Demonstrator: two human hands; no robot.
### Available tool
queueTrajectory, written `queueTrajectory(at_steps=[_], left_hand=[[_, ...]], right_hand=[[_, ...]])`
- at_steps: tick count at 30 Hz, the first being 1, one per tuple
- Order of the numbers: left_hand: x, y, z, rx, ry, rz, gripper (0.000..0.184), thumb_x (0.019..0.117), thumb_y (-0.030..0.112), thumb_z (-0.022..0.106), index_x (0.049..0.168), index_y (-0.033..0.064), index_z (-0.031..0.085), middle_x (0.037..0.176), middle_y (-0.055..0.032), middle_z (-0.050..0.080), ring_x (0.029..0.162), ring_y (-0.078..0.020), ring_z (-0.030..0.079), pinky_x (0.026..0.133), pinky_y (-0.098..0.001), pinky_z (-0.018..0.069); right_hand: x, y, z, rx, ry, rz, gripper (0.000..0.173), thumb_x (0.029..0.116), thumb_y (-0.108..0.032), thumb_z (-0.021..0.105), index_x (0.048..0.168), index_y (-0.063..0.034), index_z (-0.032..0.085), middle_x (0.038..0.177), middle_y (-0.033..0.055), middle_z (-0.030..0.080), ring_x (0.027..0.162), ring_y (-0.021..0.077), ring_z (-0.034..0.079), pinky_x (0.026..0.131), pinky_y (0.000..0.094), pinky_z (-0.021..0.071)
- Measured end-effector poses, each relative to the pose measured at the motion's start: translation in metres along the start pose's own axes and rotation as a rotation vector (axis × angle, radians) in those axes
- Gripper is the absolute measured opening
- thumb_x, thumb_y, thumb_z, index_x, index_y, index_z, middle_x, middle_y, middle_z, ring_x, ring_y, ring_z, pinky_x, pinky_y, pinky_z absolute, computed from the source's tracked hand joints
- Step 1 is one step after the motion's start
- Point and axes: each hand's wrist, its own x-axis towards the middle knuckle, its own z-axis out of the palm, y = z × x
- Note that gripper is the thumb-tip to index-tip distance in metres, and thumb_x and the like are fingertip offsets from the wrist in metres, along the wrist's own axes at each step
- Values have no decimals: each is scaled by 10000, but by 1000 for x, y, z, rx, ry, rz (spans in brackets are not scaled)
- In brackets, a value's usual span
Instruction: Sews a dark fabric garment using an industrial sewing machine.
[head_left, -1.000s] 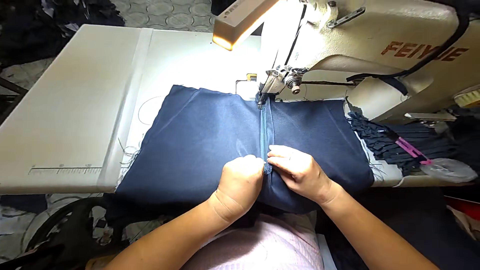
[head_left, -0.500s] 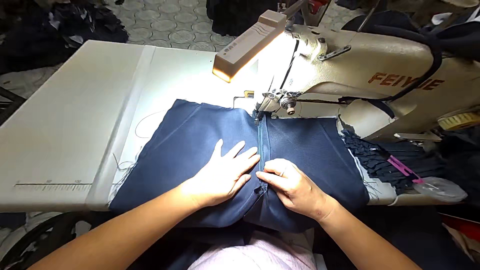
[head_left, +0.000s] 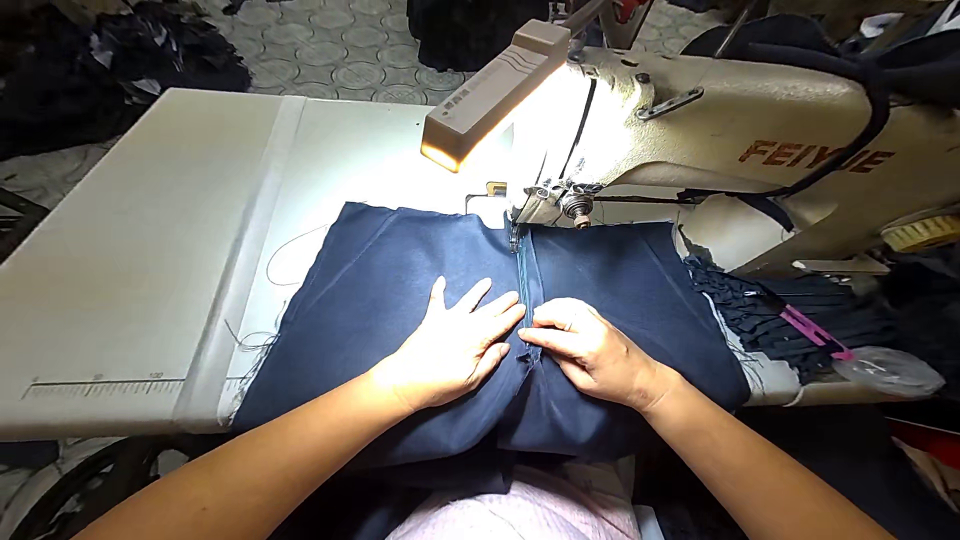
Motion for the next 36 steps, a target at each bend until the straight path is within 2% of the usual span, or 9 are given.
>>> queueTrajectory(at_steps=[4, 7, 14, 18, 21, 25, 33, 36], left_hand=[[10, -7, -4, 35, -37, -17, 520, 1063, 386, 322, 1507, 226, 539, 1565, 21, 508, 1534, -327, 324, 1092, -833, 144], [10, -10, -3, 28, -14, 3, 524, 1051, 405, 336, 1483, 219, 569, 1539, -13, 537, 1518, -345, 350, 1082, -844, 145], [11, -15, -5, 13, 2, 7, 522, 1040, 437, 357, 1439, 214, 610, 1512, -14, 563, 1502, -344, 379, 1079, -840, 169], [21, -23, -10, 27, -50, -27, 546, 1043, 469, 367, 1479, 209, 572, 1553, -27, 517, 1521, -350, 341, 1093, -839, 134], [21, -21, -10, 52, -14, -3, 506, 1022, 406, 416, 1430, 182, 613, 1517, -50, 550, 1501, -379, 365, 1071, -844, 173], [18, -24, -7, 21, 14, 36, 495, 1023, 377, 418, 1428, 172, 615, 1486, -39, 580, 1482, -340, 410, 1072, -837, 189], [34, -40, -11, 41, -17, 49, 524, 979, 345, 448, 1449, 163, 594, 1513, -45, 551, 1489, -345, 392, 1073, -837, 175], [41, -48, -15, 17, -53, 45, 528, 992, 334, 451, 1477, 158, 565, 1541, -48, 524, 1505, -351, 365, 1085, -831, 160]], right_hand=[[6, 13, 0, -15, 3, -15, 332, 978, -82, 507, 1174, -104, 774, 1126, 96, 717, 1196, 226, 624, 1106, 395, 449], [8, 17, -1, -3, -1, -29, 324, 983, -88, 512, 1170, -106, 776, 1104, 88, 713, 1181, 220, 621, 1102, 397, 446], [11, 21, -2, 7, -8, -34, 323, 981, -81, 516, 1170, -102, 777, 1101, 91, 714, 1177, 223, 625, 1099, 397, 451], [24, 32, -3, -26, 9, -65, 306, 953, -78, 536, 1128, -90, 787, 1051, 96, 711, 1129, 243, 640, 1051, 413, 483], [30, 39, -4, -25, 14, -76, 303, 947, -82, 534, 1107, -84, 791, 1035, 101, 706, 1116, 253, 640, 1035, 423, 487], [33, 43, -6, -8, 15, -86, 300, 943, -78, 534, 1096, -74, 792, 1028, 104, 704, 1103, 253, 639, 1026, 420, 485], [44, 62, -8, -15, -24, -61, 332, 938, -87, 514, 1121, -87, 792, 1057, 114, 702, 1121, 275, 632, 1017, 446, 485], [48, 72, -6, 6, -5, -62, 334, 936, -64, 512, 1122, -70, 789, 1067, 126, 707, 1140, 284, 630, 1048, 440, 474]])
